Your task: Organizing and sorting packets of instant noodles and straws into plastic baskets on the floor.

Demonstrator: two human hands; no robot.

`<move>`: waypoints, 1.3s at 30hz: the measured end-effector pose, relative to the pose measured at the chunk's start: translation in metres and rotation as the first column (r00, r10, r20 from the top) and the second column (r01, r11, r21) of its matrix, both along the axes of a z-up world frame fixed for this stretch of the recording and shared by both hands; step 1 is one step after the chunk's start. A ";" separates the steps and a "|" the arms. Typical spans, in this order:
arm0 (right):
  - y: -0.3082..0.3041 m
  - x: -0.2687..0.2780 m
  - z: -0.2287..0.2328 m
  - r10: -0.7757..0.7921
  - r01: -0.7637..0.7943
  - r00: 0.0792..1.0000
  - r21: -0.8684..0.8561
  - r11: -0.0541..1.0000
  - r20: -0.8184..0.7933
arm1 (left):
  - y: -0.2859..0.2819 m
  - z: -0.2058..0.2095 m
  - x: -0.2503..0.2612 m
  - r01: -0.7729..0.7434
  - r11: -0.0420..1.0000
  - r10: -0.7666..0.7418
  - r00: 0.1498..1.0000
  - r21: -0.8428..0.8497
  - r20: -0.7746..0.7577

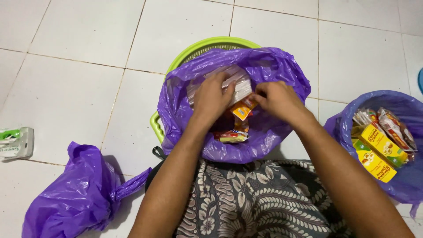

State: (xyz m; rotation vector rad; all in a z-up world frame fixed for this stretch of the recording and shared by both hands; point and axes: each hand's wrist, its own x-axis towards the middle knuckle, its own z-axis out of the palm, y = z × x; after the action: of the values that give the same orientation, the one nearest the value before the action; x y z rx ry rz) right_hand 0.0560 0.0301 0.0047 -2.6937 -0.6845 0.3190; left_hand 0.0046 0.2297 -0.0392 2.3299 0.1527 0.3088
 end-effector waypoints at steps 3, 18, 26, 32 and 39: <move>-0.009 -0.001 0.009 -0.029 0.026 0.999 0.105 0.994 0.027 | -0.002 0.003 -0.001 0.087 0.989 -0.062 0.978 -0.122 0.198; -0.024 -0.036 0.003 -0.042 0.065 0.997 0.442 0.895 -0.062 | -0.023 -0.004 -0.006 0.316 0.792 -0.394 0.918 -0.522 -0.042; -0.041 -0.051 -0.002 0.058 -0.176 0.971 0.535 0.826 0.230 | -0.033 0.016 -0.016 0.327 0.882 -0.375 0.923 -0.340 -0.086; -0.046 -0.058 -0.009 -0.104 0.108 0.994 0.586 0.803 -0.039 | -0.039 0.011 -0.019 0.355 0.916 -0.306 0.919 -0.187 0.248; -0.052 -0.074 -0.016 -0.084 0.167 0.985 0.709 0.685 -0.151 | -0.045 0.013 -0.022 0.161 0.982 -0.129 0.952 -0.097 0.277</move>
State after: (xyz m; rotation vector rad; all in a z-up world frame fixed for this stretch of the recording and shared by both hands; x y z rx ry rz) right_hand -0.0177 -0.0221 -0.0116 -1.9261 -0.4520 0.1132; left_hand -0.0175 0.1849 -0.0265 2.1433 -0.1311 0.5244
